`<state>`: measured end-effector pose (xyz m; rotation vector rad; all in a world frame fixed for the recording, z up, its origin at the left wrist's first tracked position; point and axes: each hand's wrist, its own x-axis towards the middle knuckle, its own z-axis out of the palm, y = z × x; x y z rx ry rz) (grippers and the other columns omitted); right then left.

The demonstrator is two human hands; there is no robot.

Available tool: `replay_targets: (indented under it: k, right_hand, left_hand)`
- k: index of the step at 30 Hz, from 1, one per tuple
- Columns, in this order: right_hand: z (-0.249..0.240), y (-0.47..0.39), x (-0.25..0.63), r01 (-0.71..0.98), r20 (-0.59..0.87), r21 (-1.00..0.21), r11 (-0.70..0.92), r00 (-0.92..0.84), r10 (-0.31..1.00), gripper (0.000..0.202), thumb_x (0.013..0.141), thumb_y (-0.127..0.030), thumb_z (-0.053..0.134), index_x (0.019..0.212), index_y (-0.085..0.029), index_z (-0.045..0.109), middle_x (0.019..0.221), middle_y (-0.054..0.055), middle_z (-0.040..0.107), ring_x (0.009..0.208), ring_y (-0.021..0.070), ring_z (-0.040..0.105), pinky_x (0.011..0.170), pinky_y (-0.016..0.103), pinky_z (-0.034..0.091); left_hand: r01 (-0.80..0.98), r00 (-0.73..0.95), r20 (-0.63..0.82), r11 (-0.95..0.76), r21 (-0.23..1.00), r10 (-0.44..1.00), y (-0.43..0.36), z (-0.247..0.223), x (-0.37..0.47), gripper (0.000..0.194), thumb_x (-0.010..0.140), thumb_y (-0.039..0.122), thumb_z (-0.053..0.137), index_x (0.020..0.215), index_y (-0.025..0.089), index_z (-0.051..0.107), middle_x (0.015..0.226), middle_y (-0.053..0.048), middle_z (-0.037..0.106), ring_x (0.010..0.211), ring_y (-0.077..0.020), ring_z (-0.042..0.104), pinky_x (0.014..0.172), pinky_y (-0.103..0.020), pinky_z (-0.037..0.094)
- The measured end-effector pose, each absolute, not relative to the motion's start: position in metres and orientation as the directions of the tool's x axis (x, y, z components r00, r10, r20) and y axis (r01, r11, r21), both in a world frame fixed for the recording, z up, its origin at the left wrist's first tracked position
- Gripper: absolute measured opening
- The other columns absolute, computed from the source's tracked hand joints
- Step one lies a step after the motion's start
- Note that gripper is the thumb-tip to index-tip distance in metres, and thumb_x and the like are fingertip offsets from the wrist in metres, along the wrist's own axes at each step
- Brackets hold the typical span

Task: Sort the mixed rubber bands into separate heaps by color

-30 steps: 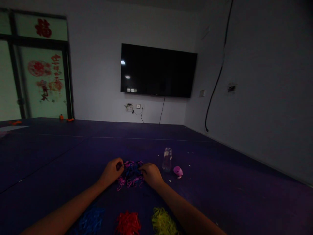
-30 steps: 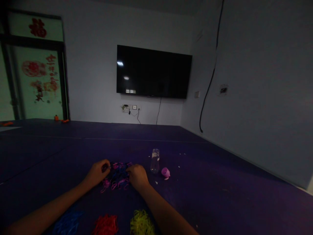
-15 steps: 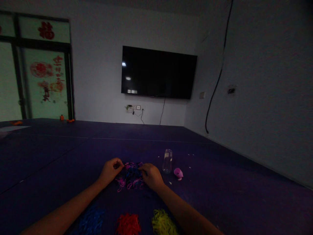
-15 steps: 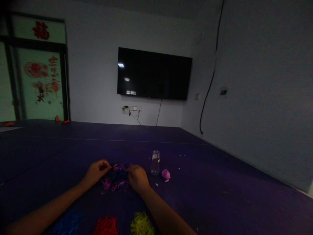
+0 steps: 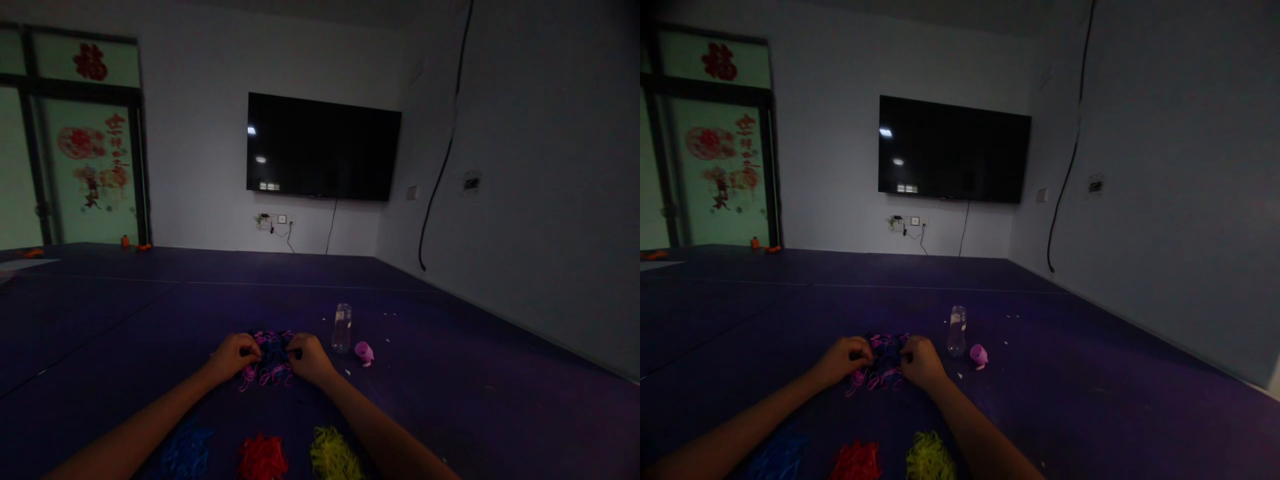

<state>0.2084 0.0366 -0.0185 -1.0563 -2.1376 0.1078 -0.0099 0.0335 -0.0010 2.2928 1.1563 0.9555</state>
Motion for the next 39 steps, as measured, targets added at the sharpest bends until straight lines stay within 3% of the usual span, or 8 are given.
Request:
replay_targets:
  k: [7,17,24,31,39]
  right_hand:
    - [-0.018,0.039,0.210,0.661,0.542,-0.422,0.620,-0.364,0.757,0.029,0.061,-0.005,0.052,0.079,-0.019,0.071,0.082,0.004,0.068,0.079,0.0160,0.060,0.072,0.023,0.044]
    - [-0.010,0.032,0.207,0.738,0.481,-0.340,0.583,-0.396,0.782,0.019,0.072,-0.008,0.051,0.073,-0.018,0.068,0.077,0.004,0.065,0.080,0.0154,0.057,0.074,0.023,0.039]
    - [-0.013,0.033,0.207,0.766,0.478,-0.377,0.521,-0.321,0.817,0.018,0.076,-0.007,0.048,0.075,-0.017,0.063,0.086,0.005,0.062,0.085,0.0155,0.055,0.078,0.023,0.038]
    - [-0.011,0.032,0.207,0.753,0.511,-0.378,0.538,-0.315,0.800,0.017,0.078,-0.008,0.047,0.077,-0.017,0.061,0.083,0.005,0.061,0.081,0.0145,0.055,0.076,0.023,0.039]
    - [-0.011,0.035,0.210,0.695,0.538,-0.415,0.586,-0.332,0.775,0.021,0.075,-0.005,0.049,0.075,-0.018,0.066,0.084,0.004,0.064,0.083,0.0144,0.057,0.076,0.023,0.041]
  left_hand:
    - [0.546,0.405,0.462,-0.614,0.569,0.789,0.028,0.002,-0.008,0.011,0.066,0.017,0.059,0.062,0.021,0.069,0.071,-0.002,0.067,0.074,-0.0170,0.062,0.070,-0.025,0.045]
    - [0.632,0.363,0.485,-0.592,0.499,0.796,0.030,0.000,-0.007,0.018,0.065,0.012,0.053,0.065,0.021,0.069,0.070,-0.002,0.069,0.071,-0.0181,0.063,0.068,-0.025,0.045]
    - [0.568,0.246,0.496,-0.538,0.623,0.833,0.031,0.001,-0.009,0.014,0.069,0.024,0.055,0.065,0.019,0.067,0.067,-0.002,0.069,0.065,-0.0177,0.063,0.063,-0.026,0.045]
    - [0.382,0.143,0.432,-0.452,0.806,0.891,0.038,-0.003,-0.012,0.012,0.065,0.027,0.060,0.065,0.016,0.064,0.064,-0.003,0.068,0.063,-0.0177,0.064,0.064,-0.027,0.049]
    - [0.402,0.167,0.442,-0.471,0.785,0.881,0.041,-0.002,-0.013,0.011,0.067,0.026,0.058,0.064,0.017,0.064,0.067,-0.003,0.069,0.066,-0.0179,0.064,0.066,-0.029,0.050]
